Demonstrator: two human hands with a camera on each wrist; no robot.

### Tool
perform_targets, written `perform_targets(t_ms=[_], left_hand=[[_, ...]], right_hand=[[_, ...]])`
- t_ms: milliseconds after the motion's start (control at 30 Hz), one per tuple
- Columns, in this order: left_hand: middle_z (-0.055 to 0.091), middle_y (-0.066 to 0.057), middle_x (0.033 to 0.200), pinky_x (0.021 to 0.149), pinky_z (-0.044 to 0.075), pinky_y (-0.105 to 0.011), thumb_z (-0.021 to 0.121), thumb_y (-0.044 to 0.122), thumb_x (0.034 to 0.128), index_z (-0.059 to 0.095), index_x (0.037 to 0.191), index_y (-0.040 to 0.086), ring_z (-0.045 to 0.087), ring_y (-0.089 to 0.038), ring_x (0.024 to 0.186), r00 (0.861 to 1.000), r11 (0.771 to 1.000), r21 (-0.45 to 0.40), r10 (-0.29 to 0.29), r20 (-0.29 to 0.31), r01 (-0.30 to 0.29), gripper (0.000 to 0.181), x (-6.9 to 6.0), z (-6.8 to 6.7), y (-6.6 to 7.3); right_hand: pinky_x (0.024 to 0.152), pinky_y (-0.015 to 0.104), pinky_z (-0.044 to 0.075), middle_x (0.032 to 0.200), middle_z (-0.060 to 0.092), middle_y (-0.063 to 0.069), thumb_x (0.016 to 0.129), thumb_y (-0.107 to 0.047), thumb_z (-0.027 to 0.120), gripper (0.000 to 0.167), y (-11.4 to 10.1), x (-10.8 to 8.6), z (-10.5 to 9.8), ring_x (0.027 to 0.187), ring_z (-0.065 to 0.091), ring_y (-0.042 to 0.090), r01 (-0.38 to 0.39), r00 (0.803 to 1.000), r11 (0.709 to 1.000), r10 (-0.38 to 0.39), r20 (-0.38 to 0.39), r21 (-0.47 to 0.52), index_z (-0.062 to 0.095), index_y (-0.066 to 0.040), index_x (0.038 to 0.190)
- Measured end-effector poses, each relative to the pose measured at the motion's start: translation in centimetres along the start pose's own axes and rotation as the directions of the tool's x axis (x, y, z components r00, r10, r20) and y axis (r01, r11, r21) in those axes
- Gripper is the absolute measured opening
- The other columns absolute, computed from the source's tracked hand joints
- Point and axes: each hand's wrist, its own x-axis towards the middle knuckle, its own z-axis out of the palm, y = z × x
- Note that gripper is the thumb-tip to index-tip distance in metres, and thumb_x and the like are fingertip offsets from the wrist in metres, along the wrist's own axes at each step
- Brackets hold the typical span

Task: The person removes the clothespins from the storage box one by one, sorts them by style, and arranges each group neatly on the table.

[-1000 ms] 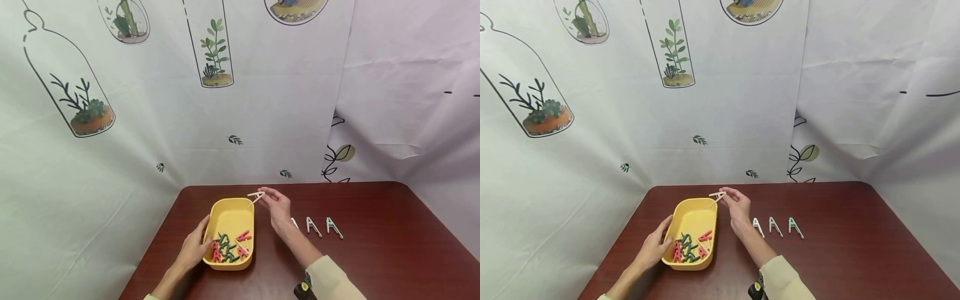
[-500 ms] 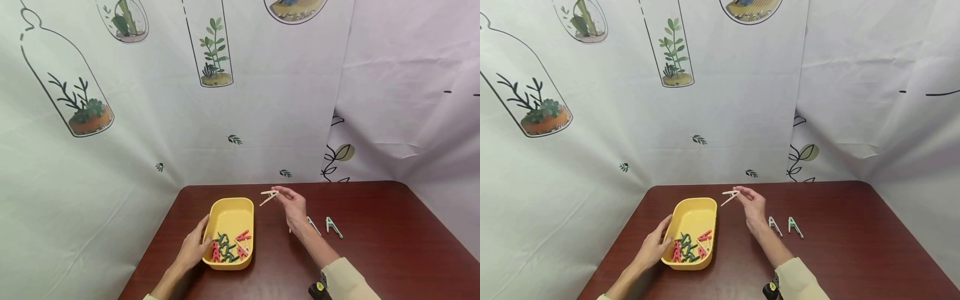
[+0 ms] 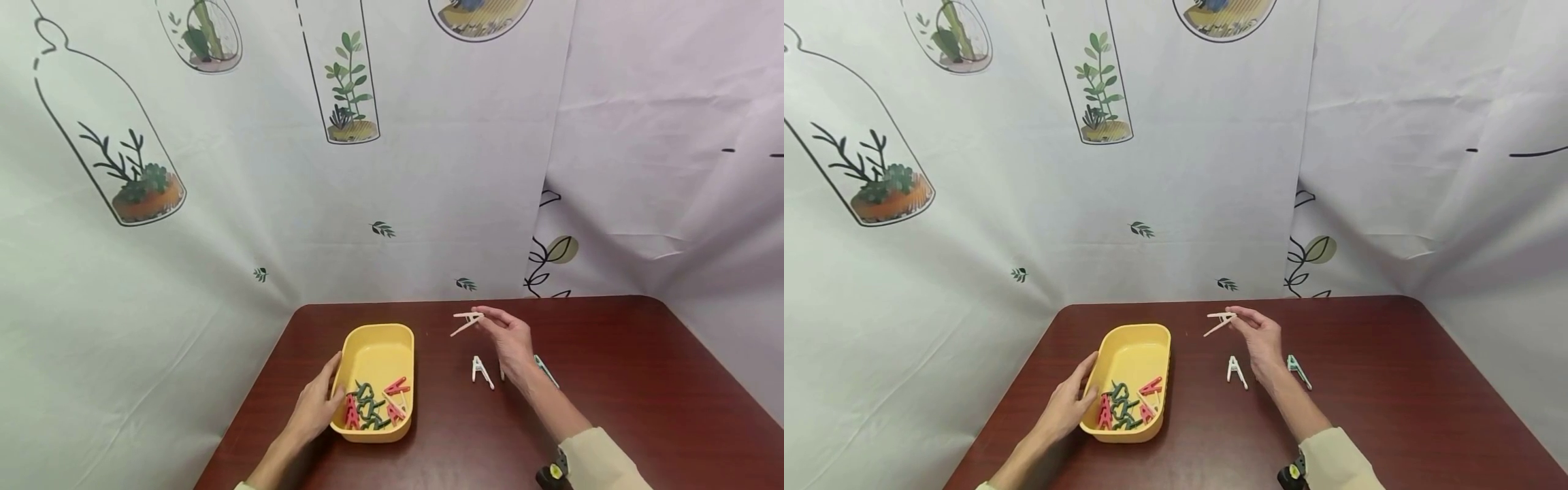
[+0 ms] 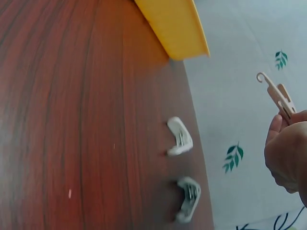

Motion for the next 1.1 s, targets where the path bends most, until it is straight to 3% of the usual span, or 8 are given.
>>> perform_targets(t_ms=[233,633,867,1100], left_hand=[[0.059,-0.015,0.152,0.100,0.052,-0.052,0.068,0.003,0.0992,0.041,0.163,0.009,0.064,-0.029,0.127,1.000,1.000,0.003,-0.011,-0.003,0.012,0.070,0.0,0.0,-0.1],[0.059,-0.014,0.151,0.101,0.052,-0.052,0.068,0.003,0.0990,0.042,0.163,0.011,0.064,-0.029,0.127,1.000,1.000,-0.005,-0.021,-0.001,0.021,0.070,0.0,0.0,-0.1],[0.060,-0.015,0.151,0.102,0.051,-0.053,0.069,0.003,0.0983,0.042,0.163,0.009,0.063,-0.029,0.128,1.000,1.000,-0.002,-0.009,-0.007,0.009,0.070,0.0,0.1,-0.1],[0.061,-0.014,0.150,0.102,0.051,-0.054,0.069,0.003,0.0978,0.043,0.162,0.007,0.064,-0.029,0.127,1.000,1.000,-0.003,-0.003,-0.013,0.003,0.070,0.1,0.1,-0.2]], right_hand=[[0.092,0.031,0.058,0.107,0.080,0.005,0.099,0.007,0.068,0.023,-0.9,-0.3,-2.3,0.094,0.074,0.009,0.007,1.000,1.000,-0.007,0.001,-0.030,0.080,-0.003,0.115],[0.089,0.028,0.058,0.106,0.080,0.002,0.098,0.004,0.071,0.022,-2.7,-1.2,-7.2,0.095,0.076,0.009,0.010,0.999,0.999,-0.009,0.039,-0.031,0.079,0.000,0.118],[0.085,0.024,0.058,0.104,0.080,-0.001,0.101,0.007,0.065,0.027,-3.7,-1.8,-9.3,0.093,0.076,0.008,-0.005,0.999,1.000,0.005,0.040,0.014,0.084,-0.011,0.107],[0.080,0.021,0.058,0.100,0.081,-0.001,0.102,0.008,0.063,0.030,-4.4,-1.8,-11.0,0.089,0.076,0.006,0.011,1.000,0.999,-0.011,0.021,0.043,0.085,-0.013,0.102]])
